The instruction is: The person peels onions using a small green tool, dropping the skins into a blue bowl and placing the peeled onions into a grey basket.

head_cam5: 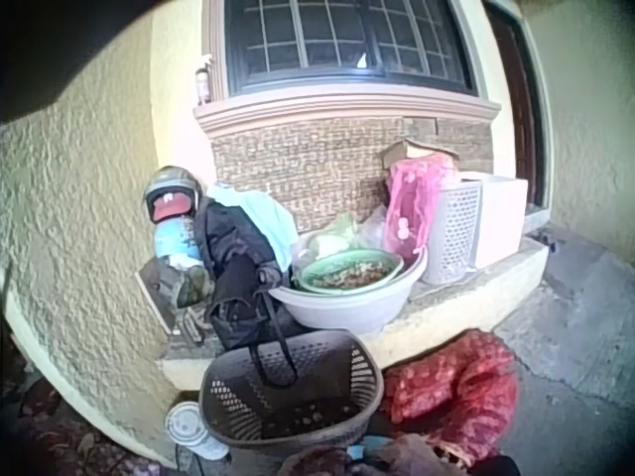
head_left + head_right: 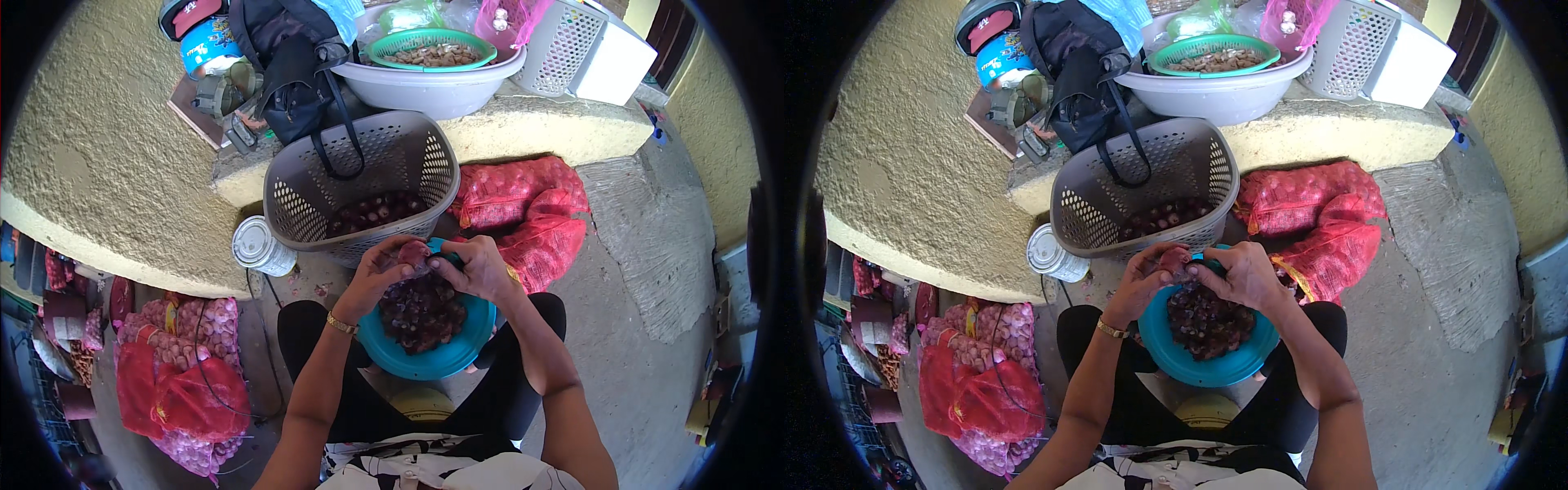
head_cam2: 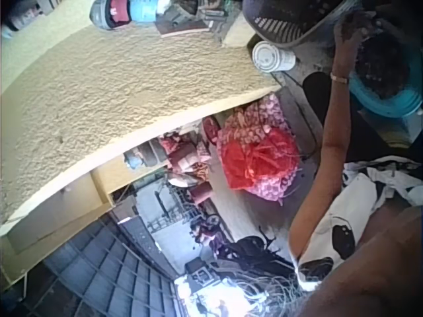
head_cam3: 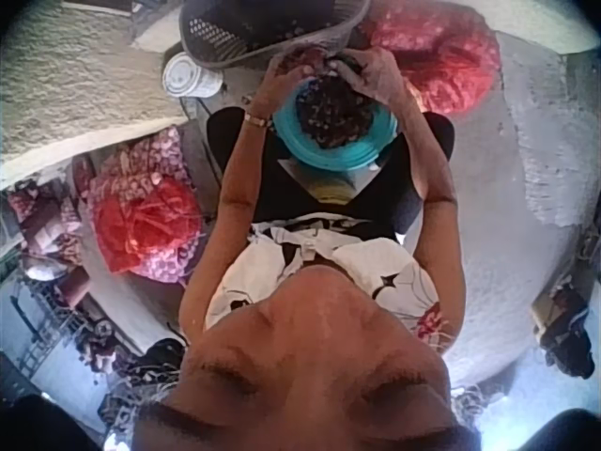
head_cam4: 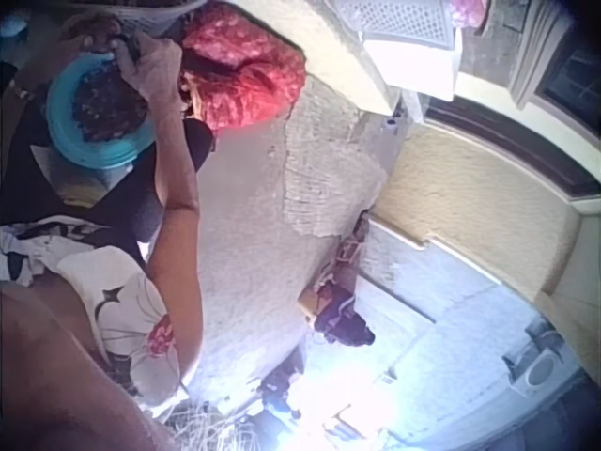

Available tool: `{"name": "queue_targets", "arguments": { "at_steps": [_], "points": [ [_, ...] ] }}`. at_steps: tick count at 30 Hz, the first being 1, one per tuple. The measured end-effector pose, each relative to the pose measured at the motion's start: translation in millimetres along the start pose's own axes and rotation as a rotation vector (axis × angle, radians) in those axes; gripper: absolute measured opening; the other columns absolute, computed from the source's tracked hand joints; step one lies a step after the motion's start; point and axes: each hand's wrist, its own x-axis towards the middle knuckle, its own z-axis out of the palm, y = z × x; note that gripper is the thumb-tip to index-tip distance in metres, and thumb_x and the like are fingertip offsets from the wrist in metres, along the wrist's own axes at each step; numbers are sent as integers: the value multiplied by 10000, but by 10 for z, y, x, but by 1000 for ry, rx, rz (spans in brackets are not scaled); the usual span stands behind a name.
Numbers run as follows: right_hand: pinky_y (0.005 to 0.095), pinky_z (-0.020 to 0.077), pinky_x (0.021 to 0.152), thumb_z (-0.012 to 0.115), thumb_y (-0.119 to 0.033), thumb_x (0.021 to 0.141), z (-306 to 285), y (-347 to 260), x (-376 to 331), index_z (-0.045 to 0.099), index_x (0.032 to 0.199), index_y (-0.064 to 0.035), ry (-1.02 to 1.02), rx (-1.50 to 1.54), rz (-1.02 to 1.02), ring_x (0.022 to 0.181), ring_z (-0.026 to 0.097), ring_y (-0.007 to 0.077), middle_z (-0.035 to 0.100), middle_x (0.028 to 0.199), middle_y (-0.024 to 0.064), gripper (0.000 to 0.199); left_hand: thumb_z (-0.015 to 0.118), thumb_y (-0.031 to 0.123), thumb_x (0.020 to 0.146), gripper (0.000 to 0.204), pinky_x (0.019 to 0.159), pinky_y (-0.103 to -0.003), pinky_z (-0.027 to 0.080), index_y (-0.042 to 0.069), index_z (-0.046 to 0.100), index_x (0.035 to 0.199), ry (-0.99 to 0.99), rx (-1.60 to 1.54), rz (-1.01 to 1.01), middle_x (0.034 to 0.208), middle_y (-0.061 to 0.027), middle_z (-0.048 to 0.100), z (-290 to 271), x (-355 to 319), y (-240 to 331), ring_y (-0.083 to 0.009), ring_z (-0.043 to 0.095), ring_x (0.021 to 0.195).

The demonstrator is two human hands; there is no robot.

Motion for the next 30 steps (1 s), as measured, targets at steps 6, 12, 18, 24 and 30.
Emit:
{"name": "queue_targets", "arguments": {
  "at_steps": [6,12,18,24,30],
  "points": [
    [415,465,495,722,-374,816,-21,-100,-3,673,765,-103,-66,-25,-32,536,597,333,558,543,124,280,668,215,903,495,1024,-448,478,21,489,1322,76,-154,58,1271,-107,578,-34,5,-157,-225,570,1182],
    [436,476,541,715,-357,830,-17,-74,-48,645,882,-93,-120,-3,-1,593,613,358,588,613,141,278,598,183,950,429,1048,-466,460,24,486,1333,155,-297,127,1296,-98,569,-105,-4,-123,-238,565,1196],
    [447,490,598,609,-188,920,36,-77,3,570,1020,-28,74,188,104,699,627,403,620,731,180,193,601,68,923,482,1071,-445,439,15,441,1374,72,-309,114,1308,-113,554,-21,8,-6,-248,548,1217],
    [387,502,593,699,-228,867,39,-162,18,579,995,-20,157,147,44,667,652,334,638,733,147,272,620,-57,850,563,1082,-408,417,17,431,1375,137,-278,143,1306,-124,545,0,10,13,-232,529,1232],
    [374,485,528,804,-438,729,62,-220,-6,603,939,-49,121,-60,118,595,638,298,622,665,117,486,659,-116,790,564,1061,-354,424,48,494,1304,97,-133,181,1282,-82,563,5,31,3,-186,532,1217]
  ]
}}
